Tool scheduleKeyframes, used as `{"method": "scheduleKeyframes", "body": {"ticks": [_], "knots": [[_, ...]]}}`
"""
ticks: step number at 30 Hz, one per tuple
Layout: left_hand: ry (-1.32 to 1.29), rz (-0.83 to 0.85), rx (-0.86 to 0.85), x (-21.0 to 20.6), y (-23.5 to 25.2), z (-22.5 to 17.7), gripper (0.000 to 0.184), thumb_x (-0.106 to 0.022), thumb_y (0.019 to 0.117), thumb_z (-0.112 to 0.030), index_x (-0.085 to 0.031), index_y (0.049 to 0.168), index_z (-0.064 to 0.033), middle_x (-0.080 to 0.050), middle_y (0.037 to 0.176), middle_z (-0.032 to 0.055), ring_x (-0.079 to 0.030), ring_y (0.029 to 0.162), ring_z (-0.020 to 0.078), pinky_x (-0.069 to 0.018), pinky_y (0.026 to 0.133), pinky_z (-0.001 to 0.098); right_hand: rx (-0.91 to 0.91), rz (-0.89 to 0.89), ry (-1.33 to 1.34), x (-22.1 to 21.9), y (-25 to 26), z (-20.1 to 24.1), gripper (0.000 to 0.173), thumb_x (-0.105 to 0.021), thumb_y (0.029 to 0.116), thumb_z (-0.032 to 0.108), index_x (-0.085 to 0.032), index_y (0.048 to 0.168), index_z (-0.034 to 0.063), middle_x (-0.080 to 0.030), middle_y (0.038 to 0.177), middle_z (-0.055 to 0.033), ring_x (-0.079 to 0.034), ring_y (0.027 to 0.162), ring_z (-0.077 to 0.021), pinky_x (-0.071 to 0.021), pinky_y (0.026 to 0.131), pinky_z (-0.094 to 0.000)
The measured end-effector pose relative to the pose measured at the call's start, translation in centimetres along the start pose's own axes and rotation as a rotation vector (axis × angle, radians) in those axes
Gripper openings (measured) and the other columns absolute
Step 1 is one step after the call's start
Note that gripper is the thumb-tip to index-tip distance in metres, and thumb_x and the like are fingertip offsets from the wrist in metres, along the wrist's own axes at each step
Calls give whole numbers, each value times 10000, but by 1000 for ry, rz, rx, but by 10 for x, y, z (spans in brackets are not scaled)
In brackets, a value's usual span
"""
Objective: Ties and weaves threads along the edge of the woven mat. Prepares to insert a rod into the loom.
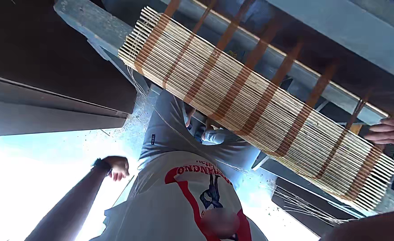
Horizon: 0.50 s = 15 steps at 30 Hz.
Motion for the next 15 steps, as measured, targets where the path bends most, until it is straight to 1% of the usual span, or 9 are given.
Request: {"method": "scheduleKeyframes", "body": {"ticks": [1,4,6,7,8,10,12,14,15], "knots": [[19,96,4,-27,-3,1,371,-568,1057,-391,-715,1136,-59,-744,934,98,-710,794,238,-579,769,475,4,31,14,-6,4,2,310,-496,1070,138,-597,1234,-104,-741,1063,-65,-745,930,-142,-612,913,-305],[59,238,49,-74,-17,11,374,-565,1042,-416,-700,1174,-92,-741,987,79,-694,825,201,-562,782,444,-9,70,90,-27,13,0,293,-500,1059,162,-620,1258,-17,-752,1068,-6,-749,920,-133,-623,889,-305],[134,266,17,-82,-38,0,351,-554,1038,-361,-683,1115,-44,-706,897,95,-643,732,171,-517,686,386,31,72,122,-42,18,-6,276,-521,1059,211,-651,1248,59,-761,1069,18,-749,888,-120,-635,829,-285],[157,253,-8,-81,-60,-16,329,-537,1046,-296,-672,1072,2,-694,875,121,-640,723,169,-522,677,353,62,74,141,-49,19,-11,282,-547,1064,258,-672,1250,87,-763,1074,11,-746,875,-121,-635,799,-278],[132,179,82,-77,-98,-39,302,-512,1080,-200,-651,1101,67,-654,963,184,-608,836,227,-498,811,378,91,71,163,-56,20,-16,294,-573,1060,295,-692,1253,107,-767,1077,3,-746,868,-121,-636,779,-271],[88,57,218,-67,-151,-76,298,-488,1077,-98,-644,1149,145,-659,1162,280,-641,1096,338,-474,1008,450,105,47,176,-67,19,-20,300,-589,1051,336,-710,1239,137,-765,1073,24,-732,872,-91,-617,780,-239],[62,0,147,-61,-171,-92,308,-469,1079,-73,-627,1190,166,-632,1257,320,-603,1225,397,-440,1066,496,122,2,203,-70,16,-23,296,-593,1048,335,-713,1233,138,-762,1086,28,-726,883,-82,-607,797,-224],[34,-60,32,-60,-181,-96,328,-460,1089,-98,-618,1255,138,-621,1312,309,-583,1276,386,-419,1095,479,139,-32,234,-70,9,-25,291,-598,1045,347,-718,1233,161,-761,1100,44,-723,905,-77,-600,818,-219],[27,-108,-20,-60,-185,-97,321,-467,1088,-108,-635,1242,118,-643,1282,292,-606,1240,367,-441,1074,463,150,-44,249,-69,6,-26,285,-600,1044,353,-721,1230,174,-758,1104,49,-721,918,-77,-598,827,-219]]}}
Point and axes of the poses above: each hand's wrist, its own y-axis towards the middle knuckle, its own x-axis out of the back of the hand, z = x × y, the point moved 8 cm from there along y, towards the middle knuckle
